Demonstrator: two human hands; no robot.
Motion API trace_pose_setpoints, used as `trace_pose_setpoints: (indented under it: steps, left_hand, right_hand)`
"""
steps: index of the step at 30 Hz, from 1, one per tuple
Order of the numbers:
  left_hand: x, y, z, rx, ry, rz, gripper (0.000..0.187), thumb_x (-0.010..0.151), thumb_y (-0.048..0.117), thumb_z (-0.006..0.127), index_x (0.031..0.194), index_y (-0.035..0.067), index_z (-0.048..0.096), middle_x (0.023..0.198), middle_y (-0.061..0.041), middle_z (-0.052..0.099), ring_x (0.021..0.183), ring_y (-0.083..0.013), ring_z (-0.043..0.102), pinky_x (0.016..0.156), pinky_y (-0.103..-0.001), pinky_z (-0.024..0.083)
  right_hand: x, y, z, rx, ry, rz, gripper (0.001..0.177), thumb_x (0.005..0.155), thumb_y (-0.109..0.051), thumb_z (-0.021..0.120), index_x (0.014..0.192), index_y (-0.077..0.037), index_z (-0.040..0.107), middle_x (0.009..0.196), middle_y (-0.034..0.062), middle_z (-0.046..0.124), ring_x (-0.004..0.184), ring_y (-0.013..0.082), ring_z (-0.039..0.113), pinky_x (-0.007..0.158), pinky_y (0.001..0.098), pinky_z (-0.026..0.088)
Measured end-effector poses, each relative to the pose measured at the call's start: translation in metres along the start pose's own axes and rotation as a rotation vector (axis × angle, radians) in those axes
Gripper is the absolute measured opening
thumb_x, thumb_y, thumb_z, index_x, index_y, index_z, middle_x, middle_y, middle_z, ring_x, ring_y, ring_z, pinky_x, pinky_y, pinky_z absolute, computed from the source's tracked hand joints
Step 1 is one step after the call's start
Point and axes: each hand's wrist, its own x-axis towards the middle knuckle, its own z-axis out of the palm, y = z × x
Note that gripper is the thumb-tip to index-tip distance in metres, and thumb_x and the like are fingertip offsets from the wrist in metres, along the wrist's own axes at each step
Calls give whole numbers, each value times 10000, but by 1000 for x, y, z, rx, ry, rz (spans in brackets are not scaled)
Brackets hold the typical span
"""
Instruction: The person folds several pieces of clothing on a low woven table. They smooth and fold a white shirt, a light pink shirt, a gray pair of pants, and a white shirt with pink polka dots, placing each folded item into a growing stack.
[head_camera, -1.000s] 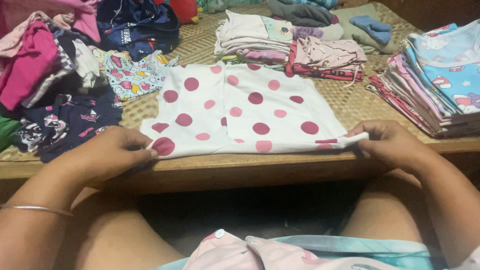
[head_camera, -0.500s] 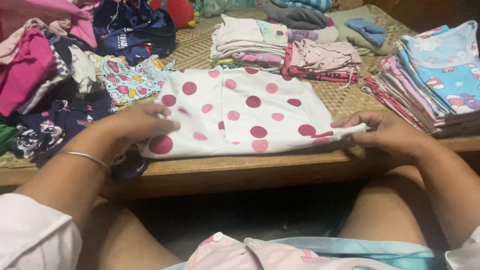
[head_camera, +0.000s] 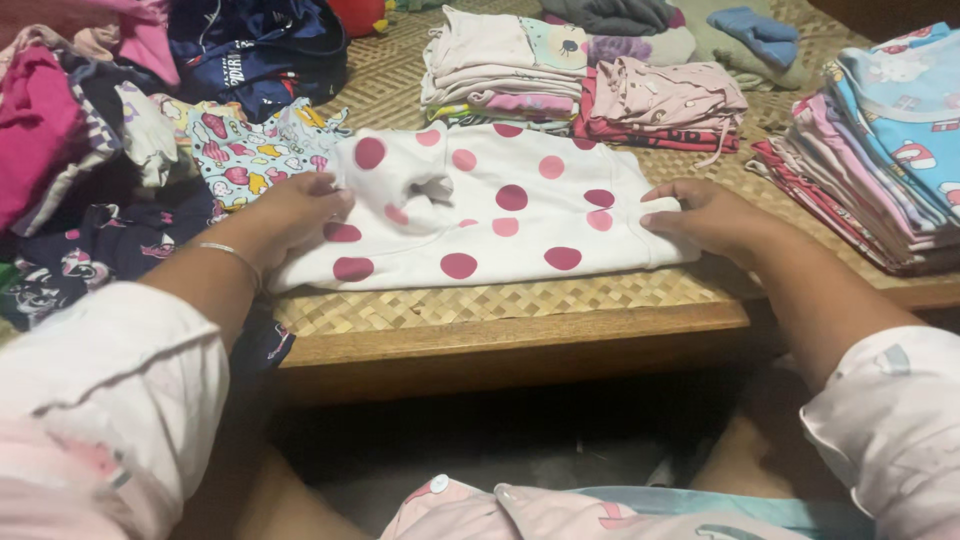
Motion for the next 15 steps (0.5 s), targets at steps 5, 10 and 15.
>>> trace_pose_setpoints:
  steps: [5, 10, 15]
  left_hand:
    - [-27, 5, -13, 90, 80, -100, 657, 908, 328, 747, 1463, 48, 533, 1253, -167, 696, 1055, -215, 681, 876, -340, 544]
    - [-67, 3, -11, 372, 168, 49, 732, 834, 345, 774, 1472, 79, 531, 1299, -183, 662, 1125, -278, 675, 920, -369, 530]
    - [-89, -19, -11, 342, 296, 162, 697, 827, 394, 800, 1375, 14, 598, 1229, -177, 717, 1110, -259, 703, 969, -357, 526]
  right_hand:
    - [-5, 1, 6, -180, 128, -122, 499, 811, -246, 818, 1282, -145, 685, 1017, 110, 705, 879, 210, 657, 725, 359, 529]
    - [11, -27, 16, -816, 468, -854, 533, 676, -211, 880, 1184, -129, 741, 1112, 208, 690, 1026, 370, 639, 875, 475, 526]
    - [35, -93, 71, -341, 199, -677, 258, 845, -203, 772, 1078, -94, 749, 1081, 166, 700, 1035, 268, 688, 793, 419, 561]
